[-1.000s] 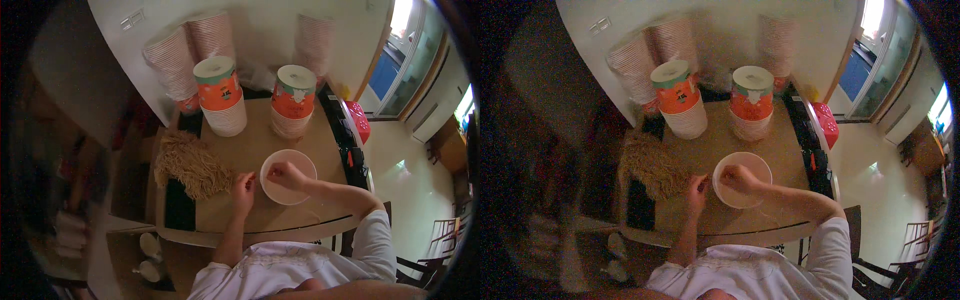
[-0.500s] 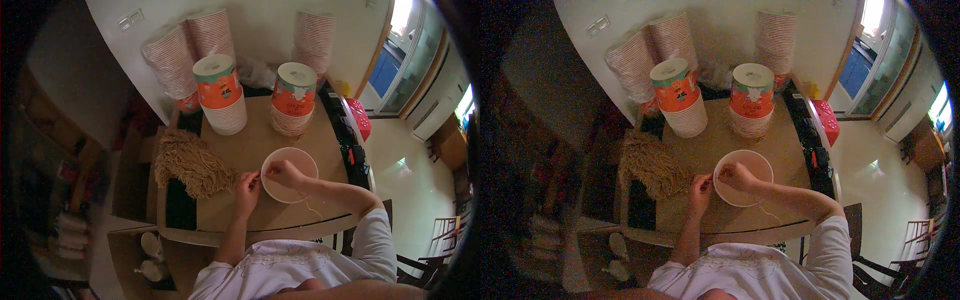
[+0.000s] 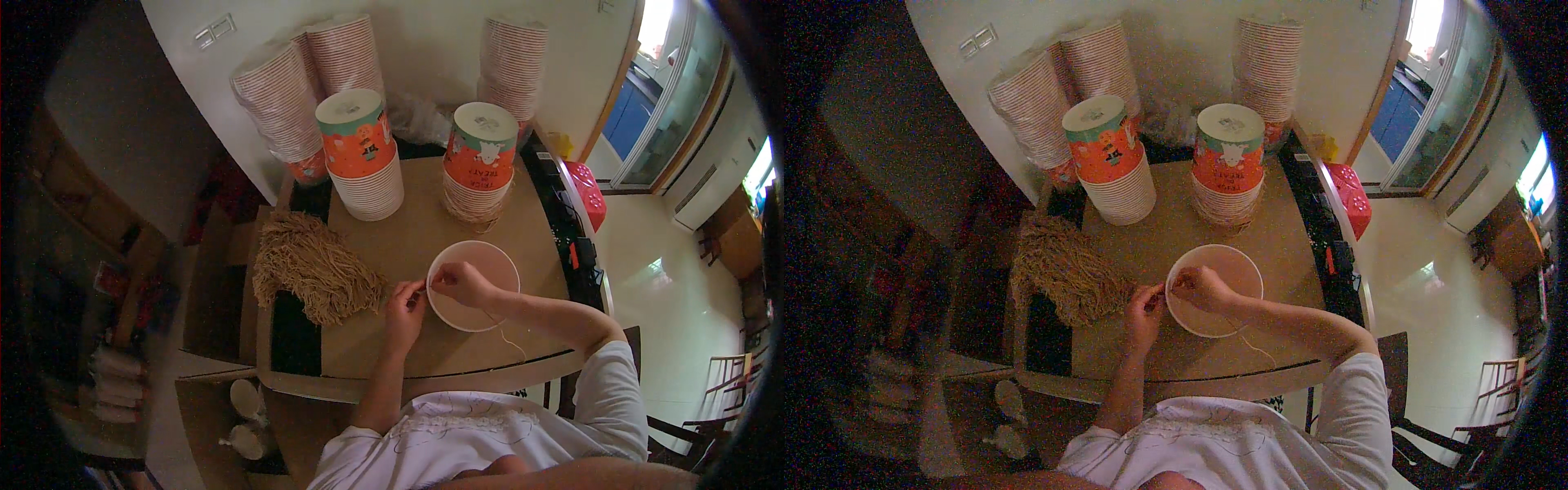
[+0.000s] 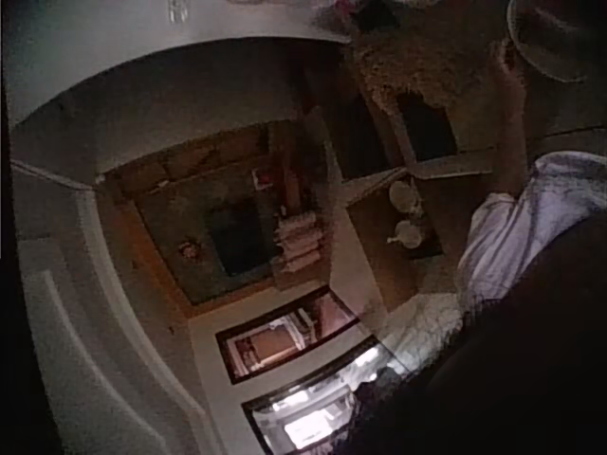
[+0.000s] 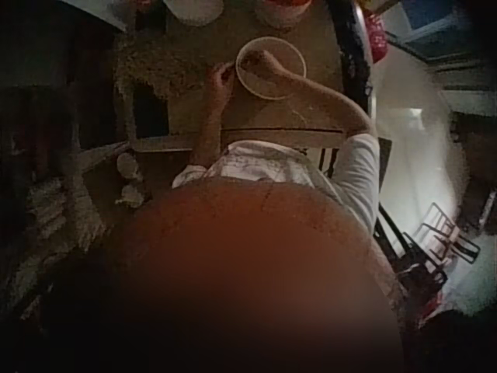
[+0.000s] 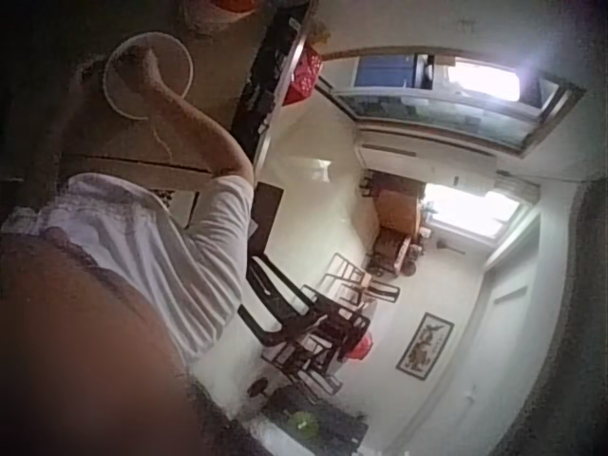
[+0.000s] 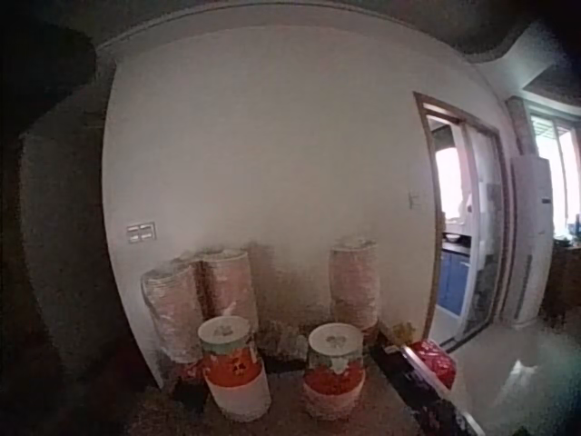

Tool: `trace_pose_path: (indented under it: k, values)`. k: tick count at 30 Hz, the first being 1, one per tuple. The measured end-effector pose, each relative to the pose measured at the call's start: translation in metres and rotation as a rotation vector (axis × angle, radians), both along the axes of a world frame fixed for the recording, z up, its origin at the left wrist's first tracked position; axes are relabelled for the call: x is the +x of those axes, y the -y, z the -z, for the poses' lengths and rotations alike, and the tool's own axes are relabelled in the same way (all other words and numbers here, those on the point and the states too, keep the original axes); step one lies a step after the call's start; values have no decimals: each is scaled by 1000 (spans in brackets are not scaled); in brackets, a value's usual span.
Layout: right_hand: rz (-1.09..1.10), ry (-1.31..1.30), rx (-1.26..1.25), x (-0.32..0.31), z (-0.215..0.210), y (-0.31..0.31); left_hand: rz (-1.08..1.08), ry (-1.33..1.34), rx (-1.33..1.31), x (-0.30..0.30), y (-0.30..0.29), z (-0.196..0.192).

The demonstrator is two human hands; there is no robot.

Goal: Manually attaching string handles to printed paper buckets at a workstation.

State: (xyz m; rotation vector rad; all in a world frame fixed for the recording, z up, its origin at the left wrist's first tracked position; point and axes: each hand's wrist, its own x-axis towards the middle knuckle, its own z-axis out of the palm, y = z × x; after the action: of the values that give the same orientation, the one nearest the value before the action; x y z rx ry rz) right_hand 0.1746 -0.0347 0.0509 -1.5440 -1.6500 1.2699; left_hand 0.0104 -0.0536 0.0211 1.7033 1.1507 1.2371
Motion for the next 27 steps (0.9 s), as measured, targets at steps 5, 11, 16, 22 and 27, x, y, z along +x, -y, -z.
trace_pose_path:
  k: [5, 11, 16, 22, 27]
  values:
    - [-22, -18, 20, 0, 2, -1, -37, -42, 75, 1, -1, 1]
    - [-166, -103, 187, -1, -27, 13, -52, 56, -72, -1, -12, 28]
    - [-721, -39, 491, -32, -107, 9, 89, 960, -665, 0, -11, 24]
    - [-542, 688, 571, 10, -64, -33, 409, 953, -1058, -6, -21, 17]
    - [-484, 676, 401, 16, -71, -21, 253, 755, -953, 2, -22, -7]
